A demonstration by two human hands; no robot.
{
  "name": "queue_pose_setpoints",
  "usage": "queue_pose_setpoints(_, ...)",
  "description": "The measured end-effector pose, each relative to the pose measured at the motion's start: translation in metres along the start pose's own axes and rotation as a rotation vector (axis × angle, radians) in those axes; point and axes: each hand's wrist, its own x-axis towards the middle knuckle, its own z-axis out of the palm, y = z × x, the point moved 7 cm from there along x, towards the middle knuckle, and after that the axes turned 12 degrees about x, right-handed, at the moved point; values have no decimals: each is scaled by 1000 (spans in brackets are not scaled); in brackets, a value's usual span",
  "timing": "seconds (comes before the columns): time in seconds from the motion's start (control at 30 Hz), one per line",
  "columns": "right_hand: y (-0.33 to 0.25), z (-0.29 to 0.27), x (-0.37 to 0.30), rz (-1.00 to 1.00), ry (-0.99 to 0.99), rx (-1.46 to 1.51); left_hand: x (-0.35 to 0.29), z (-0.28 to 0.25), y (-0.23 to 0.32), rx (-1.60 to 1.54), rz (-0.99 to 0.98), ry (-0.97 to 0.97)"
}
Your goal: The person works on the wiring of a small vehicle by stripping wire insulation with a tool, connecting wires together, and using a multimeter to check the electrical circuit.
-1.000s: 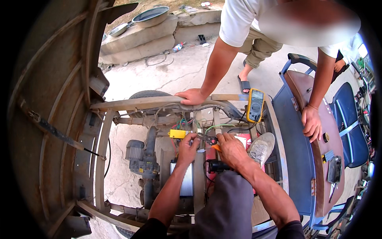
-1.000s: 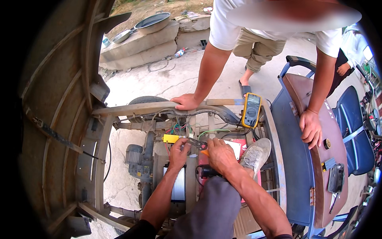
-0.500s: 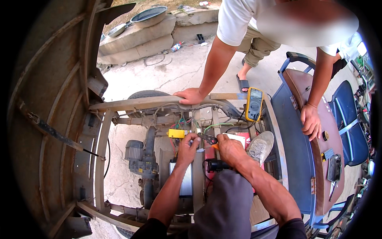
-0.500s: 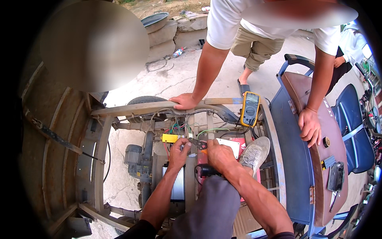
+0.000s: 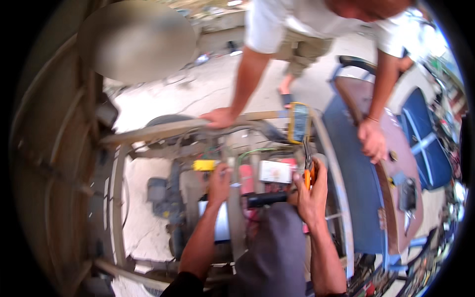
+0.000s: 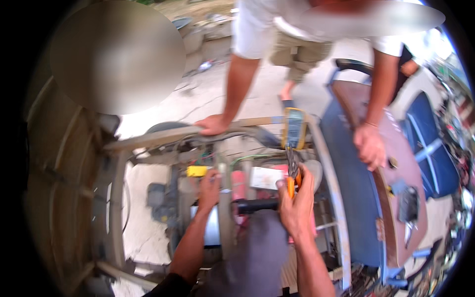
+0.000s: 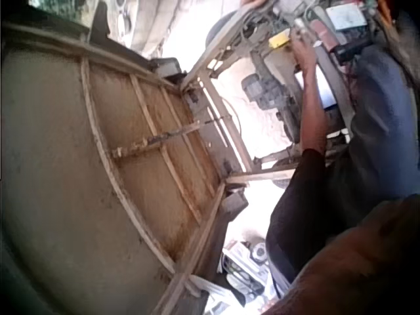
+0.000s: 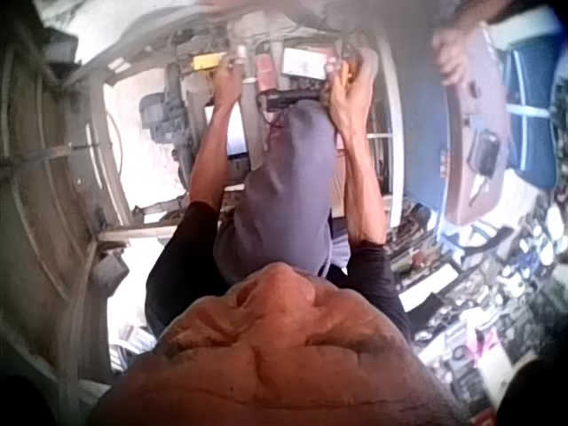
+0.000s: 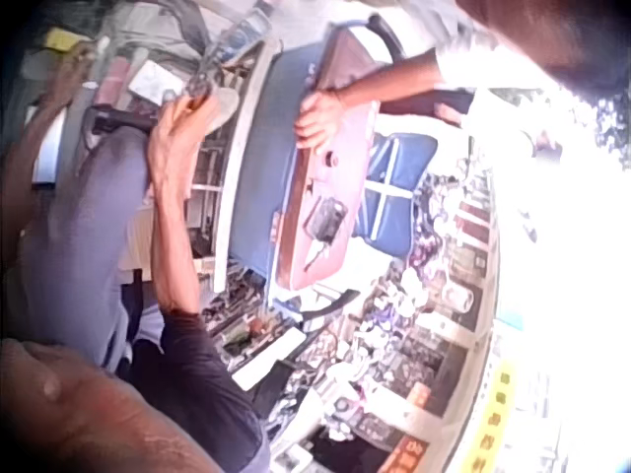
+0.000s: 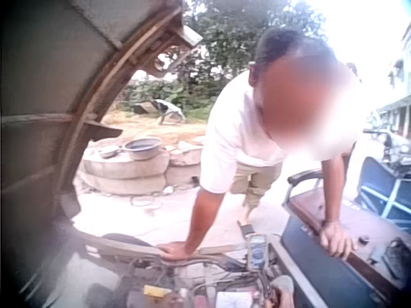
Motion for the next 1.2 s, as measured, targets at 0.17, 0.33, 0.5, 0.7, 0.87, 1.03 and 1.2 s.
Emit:
queue_pose_setpoints(0.17,-39,-145,-30,-196,435,-482,-3,-4,-49,89,-134,40)
queue_pose_setpoints(0.33,-34,-303,-42,-66,847,-728,4,-14,-30,-78,-114,54)
queue_pose_setpoints(0.5,-6,-369,-67,179,1037,-867,-2,0,-29,-94,-107,37)
queue_pose_setpoints(0.7,26,-381,-55,382,987,-1111,7,-19,-38,-50,-118,88)
queue_pose_setpoints(0.87,-45,-325,-62,-389,798,-1036,0,-3,-10,21,-276,-81)
queue_pose_setpoints(1.03,-30,-110,3,-11,67,69,8,-6,-7,-237,-137,20)
queue_pose_setpoints(1.2,8,118,27,101,-728,95,-1,-22,-23,-379,-193,31)
